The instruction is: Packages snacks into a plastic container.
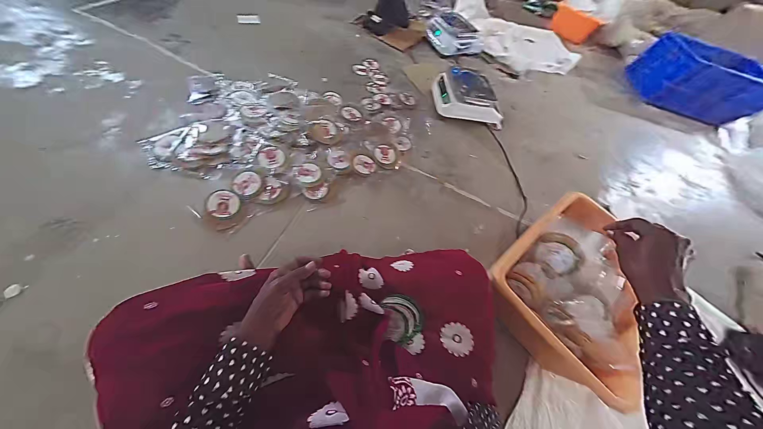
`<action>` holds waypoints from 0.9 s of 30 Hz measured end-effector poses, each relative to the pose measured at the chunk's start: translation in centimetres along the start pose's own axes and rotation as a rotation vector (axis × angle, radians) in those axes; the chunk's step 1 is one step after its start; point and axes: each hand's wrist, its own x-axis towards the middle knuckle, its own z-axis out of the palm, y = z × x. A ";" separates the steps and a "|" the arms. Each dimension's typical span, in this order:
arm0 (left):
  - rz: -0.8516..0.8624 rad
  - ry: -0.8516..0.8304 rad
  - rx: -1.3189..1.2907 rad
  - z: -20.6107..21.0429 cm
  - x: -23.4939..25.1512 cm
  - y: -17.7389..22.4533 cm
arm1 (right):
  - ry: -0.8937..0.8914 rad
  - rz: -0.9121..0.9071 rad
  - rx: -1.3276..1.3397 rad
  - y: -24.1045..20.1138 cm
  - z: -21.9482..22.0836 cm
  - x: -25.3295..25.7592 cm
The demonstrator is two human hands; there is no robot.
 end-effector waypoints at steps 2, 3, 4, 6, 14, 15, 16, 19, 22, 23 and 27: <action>-0.007 0.127 -0.078 -0.1 0.8 0.8 | 0.164 -0.625 0.255 -0.9 5.4 3.7; -0.014 0.191 -0.117 -0.1 1.3 0.8 | 0.101 -0.716 0.343 -4.2 6.6 4.2; -0.023 0.241 -0.145 -0.3 1.8 0.6 | 0.029 -0.758 0.388 -8.0 7.6 3.8; -0.062 0.300 -0.160 -0.8 2.6 -0.2 | -0.118 -0.799 0.413 -16.4 9.6 1.3; -0.132 0.241 -0.098 -0.7 4.6 -1.3 | -0.458 -1.050 0.357 -41.1 18.9 -8.6; -0.133 0.232 -0.099 -0.7 4.8 -1.4 | -0.452 -1.079 0.331 -43.3 19.1 -9.7; -0.134 0.226 -0.104 -0.7 5.0 -1.5 | -0.433 -1.114 0.304 -45.5 19.3 -10.5; -0.151 0.214 -0.105 -0.7 5.5 -2.1 | -0.373 -1.204 0.170 -51.0 20.2 -10.9; -0.177 0.222 -0.106 -0.6 6.0 -2.4 | -0.353 -1.192 0.163 -54.7 21.0 -9.9; -0.186 0.226 -0.101 -0.6 6.1 -2.4 | -0.364 -1.160 0.165 -55.6 21.0 -9.5; -0.199 0.228 -0.062 -0.6 6.3 -2.4 | -0.395 -1.086 0.173 -57.5 22.1 -8.1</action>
